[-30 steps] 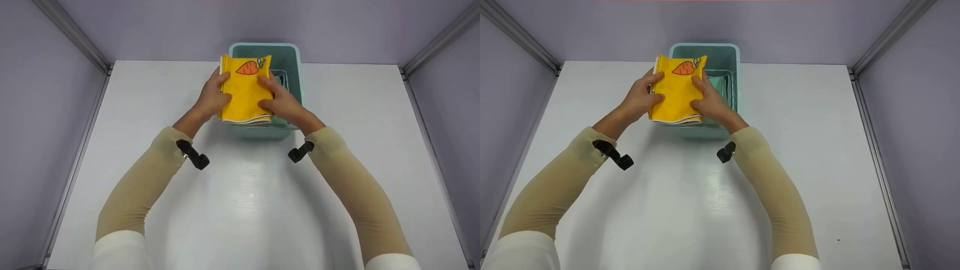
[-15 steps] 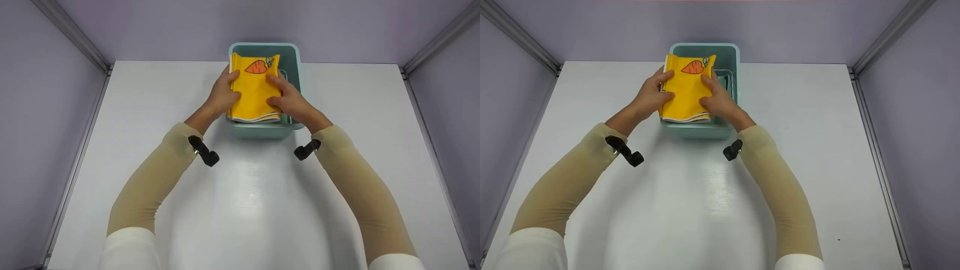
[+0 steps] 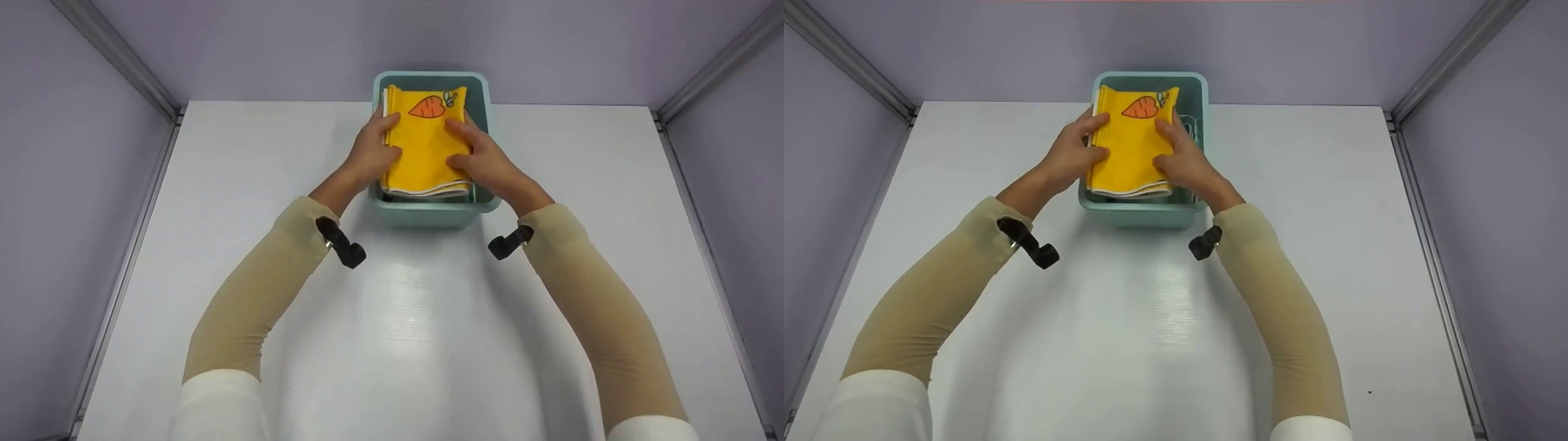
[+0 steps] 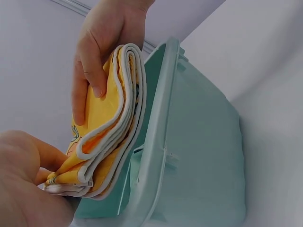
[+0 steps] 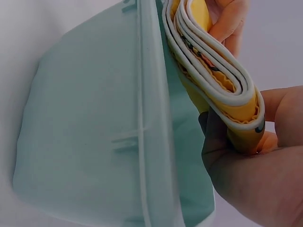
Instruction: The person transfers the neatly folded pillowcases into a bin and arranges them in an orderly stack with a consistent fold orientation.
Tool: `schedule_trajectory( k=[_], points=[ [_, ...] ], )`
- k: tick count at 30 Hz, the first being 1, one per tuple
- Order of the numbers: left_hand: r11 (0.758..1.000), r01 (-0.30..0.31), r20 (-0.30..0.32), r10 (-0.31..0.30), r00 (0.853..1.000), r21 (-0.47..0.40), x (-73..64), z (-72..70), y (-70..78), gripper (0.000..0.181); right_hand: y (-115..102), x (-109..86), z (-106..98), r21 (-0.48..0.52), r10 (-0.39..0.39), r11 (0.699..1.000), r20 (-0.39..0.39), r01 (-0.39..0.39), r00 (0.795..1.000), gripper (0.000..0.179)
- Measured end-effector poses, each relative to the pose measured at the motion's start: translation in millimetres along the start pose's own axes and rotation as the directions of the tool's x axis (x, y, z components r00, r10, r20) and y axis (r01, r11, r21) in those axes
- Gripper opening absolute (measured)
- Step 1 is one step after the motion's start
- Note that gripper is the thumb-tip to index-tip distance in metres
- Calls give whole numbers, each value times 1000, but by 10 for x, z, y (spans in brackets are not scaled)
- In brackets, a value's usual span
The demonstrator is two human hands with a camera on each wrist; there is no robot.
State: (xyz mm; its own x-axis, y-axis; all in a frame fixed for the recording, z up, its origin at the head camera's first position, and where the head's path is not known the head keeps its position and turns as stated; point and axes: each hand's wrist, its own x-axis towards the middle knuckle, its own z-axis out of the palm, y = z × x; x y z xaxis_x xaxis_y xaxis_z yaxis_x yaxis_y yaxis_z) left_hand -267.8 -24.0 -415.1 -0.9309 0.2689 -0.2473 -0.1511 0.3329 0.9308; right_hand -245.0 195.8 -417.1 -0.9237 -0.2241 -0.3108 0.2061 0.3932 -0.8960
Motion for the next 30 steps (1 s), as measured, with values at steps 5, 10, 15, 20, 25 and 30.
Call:
schedule_trajectory(
  k=[5, 10, 15, 20, 25, 30],
  points=[
    [999, 35, 0, -35, 999, -25, 32, 9, 47, 73, -3, -13, -52, 42, 6, 999, -14, -6, 1000, 69],
    [999, 26, 3, -26, 1000, -34, 60, 45, 47, 72, 38, -10, -80, 48, 7, 999, -15, -6, 1000, 68],
    [998, -24, 27, 26, 999, -63, 92, 82, 19, 74, 82, -2, -112, 17, -6, 1000, -23, 6, 1000, 68],
    [995, -7, 32, 10, 999, -97, 108, 103, 34, 77, 79, 8, -136, 13, 38, 999, -34, -37, 999, 67],
    [995, 13, 30, -10, 1000, -101, 104, 108, 36, 77, 81, 14, -127, 20, 58, 998, -30, -57, 998, 67],
    [995, 13, 27, -10, 1000, -99, 111, 118, 25, 76, 90, 18, -126, 22, 65, 998, -31, -64, 997, 67]
  ],
)
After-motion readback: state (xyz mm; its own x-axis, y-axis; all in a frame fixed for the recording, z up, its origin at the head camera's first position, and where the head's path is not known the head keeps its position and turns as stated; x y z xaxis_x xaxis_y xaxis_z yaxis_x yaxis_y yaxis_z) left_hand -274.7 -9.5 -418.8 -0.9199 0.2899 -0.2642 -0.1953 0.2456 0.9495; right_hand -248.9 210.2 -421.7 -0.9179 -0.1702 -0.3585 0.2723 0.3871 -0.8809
